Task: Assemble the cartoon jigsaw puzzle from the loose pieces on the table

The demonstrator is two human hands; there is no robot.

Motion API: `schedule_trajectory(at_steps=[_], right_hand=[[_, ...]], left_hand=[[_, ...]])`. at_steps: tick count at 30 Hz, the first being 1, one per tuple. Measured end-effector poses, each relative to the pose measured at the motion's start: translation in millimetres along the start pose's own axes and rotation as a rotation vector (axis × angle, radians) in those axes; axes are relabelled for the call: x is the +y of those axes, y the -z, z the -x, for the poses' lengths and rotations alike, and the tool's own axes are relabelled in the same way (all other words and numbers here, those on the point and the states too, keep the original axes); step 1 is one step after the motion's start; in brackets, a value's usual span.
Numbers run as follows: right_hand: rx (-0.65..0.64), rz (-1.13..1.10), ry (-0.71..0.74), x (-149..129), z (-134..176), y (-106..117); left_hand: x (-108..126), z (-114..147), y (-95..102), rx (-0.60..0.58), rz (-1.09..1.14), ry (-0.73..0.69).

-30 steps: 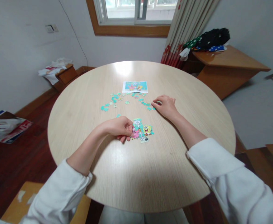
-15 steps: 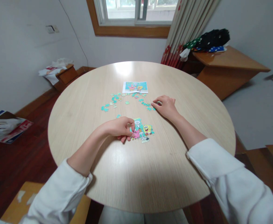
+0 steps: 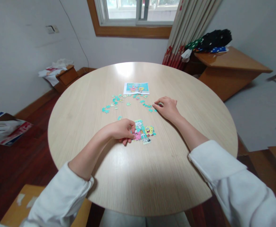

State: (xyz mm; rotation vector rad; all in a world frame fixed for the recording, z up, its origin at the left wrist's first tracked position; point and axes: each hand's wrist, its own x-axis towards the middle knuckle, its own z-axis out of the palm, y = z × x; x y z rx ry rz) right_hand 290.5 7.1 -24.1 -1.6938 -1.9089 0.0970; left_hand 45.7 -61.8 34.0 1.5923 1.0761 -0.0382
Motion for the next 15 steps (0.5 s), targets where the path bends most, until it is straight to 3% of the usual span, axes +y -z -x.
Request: schedule_trajectory(at_steps=[9, 12, 15], right_hand=[[-0.020, 0.042, -0.015, -1.6, 1.2, 1.5], [-0.010, 0.027, -0.014, -0.6, 1.3, -0.1], [0.005, 0.002, -0.009, 0.9, 1.0, -2.1]], left_hand=[[-11.6, -6.9, 8.1, 0.002, 0.157, -0.075], [-14.0, -5.2, 14.7, 0.103, 0.192, -0.114], [-13.9, -1.4, 20.6, 0.275, 0.181, -0.169]])
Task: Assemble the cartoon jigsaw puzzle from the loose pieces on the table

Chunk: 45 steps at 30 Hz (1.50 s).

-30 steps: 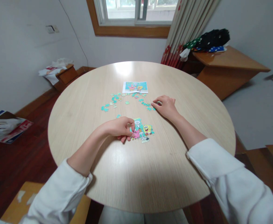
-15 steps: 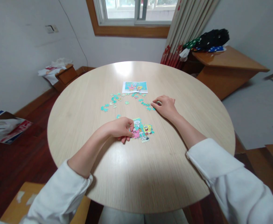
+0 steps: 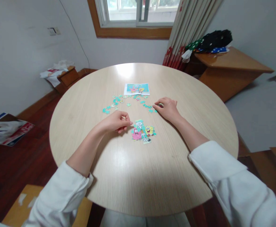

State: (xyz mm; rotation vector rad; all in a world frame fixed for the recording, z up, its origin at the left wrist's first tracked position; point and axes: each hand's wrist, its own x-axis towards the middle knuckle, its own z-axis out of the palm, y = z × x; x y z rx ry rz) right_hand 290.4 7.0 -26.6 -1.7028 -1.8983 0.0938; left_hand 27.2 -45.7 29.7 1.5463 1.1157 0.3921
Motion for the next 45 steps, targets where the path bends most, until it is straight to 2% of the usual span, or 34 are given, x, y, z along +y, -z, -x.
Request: schedule_trajectory(at_steps=[5, 12, 20, 23, 28, 40, 45], right_hand=[[0.024, -0.026, 0.012, 1.2, -0.3, -1.9], [0.031, -0.032, 0.008, 2.8, -0.9, -1.6], [0.018, -0.037, 0.007, 4.8, -1.9, -3.0], [0.038, -0.053, 0.016, 4.3, -1.7, -2.7], [0.077, -0.093, 0.017, 1.6, -1.0, -0.4], [0.119, -0.366, 0.006, 3.4, -0.8, 0.5], [0.120, -0.385, -0.030, 6.0, -1.7, -1.4]], left_hand=[[4.1, 0.1, 3.2, 0.211, -0.032, -0.133], [-1.2, -10.3, 7.6, 0.514, 0.127, -0.155], [-16.7, -17.0, 42.7, 0.968, 0.368, -0.083], [-23.9, -17.8, 54.2, 1.075, 0.414, -0.076], [-28.3, -20.9, 57.1, 1.146, 0.448, -0.091], [-28.8, -23.0, 57.8, 1.093, 0.530, -0.151], [-25.6, -21.4, 54.5, 1.041, 0.531, -0.170]])
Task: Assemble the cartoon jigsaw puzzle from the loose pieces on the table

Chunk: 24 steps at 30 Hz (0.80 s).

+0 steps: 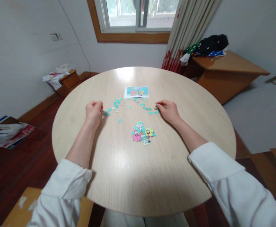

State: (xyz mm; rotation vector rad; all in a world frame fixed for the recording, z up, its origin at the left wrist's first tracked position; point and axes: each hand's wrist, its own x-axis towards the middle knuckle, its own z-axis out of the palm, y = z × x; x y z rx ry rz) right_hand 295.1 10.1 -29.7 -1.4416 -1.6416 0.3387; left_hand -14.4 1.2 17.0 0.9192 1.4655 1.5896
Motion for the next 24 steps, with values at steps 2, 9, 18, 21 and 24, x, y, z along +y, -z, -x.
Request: schedule_trajectory(at_steps=[2, 9, 18, 21, 24], right_hand=[[0.002, 0.012, 0.000, 0.3, -0.2, 0.5], [0.000, 0.018, -0.025, 0.1, -0.4, 1.9], [0.000, 0.037, 0.022, -4.1, -1.9, 3.5], [-0.018, 0.087, 0.054, -6.3, -2.8, 5.3], [-0.007, 0.118, 0.054, -7.4, -3.4, 6.3]], left_hand=[[0.1, 0.5, -0.1, -0.009, -0.025, -0.002], [-3.3, -1.8, 1.5, -0.012, -0.059, -0.006], [-6.1, -2.0, 2.4, -0.083, -0.082, 0.039], [-7.1, -2.4, 2.2, -0.095, -0.073, 0.035], [-7.3, -3.3, 2.1, -0.095, -0.062, 0.041]])
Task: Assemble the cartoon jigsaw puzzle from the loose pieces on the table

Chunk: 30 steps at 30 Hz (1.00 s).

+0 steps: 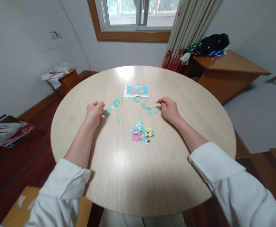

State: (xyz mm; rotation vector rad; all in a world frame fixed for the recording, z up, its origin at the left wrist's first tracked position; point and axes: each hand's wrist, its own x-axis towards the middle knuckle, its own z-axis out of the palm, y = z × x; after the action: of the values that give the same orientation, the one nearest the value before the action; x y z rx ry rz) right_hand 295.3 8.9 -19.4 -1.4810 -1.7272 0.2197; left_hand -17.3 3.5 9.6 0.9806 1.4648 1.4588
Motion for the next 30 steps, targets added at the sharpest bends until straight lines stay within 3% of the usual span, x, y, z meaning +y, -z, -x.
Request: schedule_trajectory(at_steps=[13, 22, 24, 27, 30], right_hand=[[0.051, -0.014, -0.154, -2.8, -0.4, 2.9], [0.090, 0.011, -0.135, 0.6, -0.2, 2.9], [0.097, 0.009, -0.135, 0.1, -0.5, 2.7], [0.096, -0.005, -0.131, -0.3, -0.7, 2.1], [0.090, -0.039, -0.116, 1.1, -0.5, 0.9]], left_hand=[[-0.7, 0.1, 0.0, -0.062, -0.001, 0.013], [1.7, 1.9, -0.4, -0.066, -0.018, 0.012], [0.4, 2.5, -1.1, -0.015, -0.142, -0.064], [-5.5, 3.6, -3.4, 0.068, -0.470, -0.317], [-14.6, 3.5, -6.1, 0.018, -0.661, -0.497]])
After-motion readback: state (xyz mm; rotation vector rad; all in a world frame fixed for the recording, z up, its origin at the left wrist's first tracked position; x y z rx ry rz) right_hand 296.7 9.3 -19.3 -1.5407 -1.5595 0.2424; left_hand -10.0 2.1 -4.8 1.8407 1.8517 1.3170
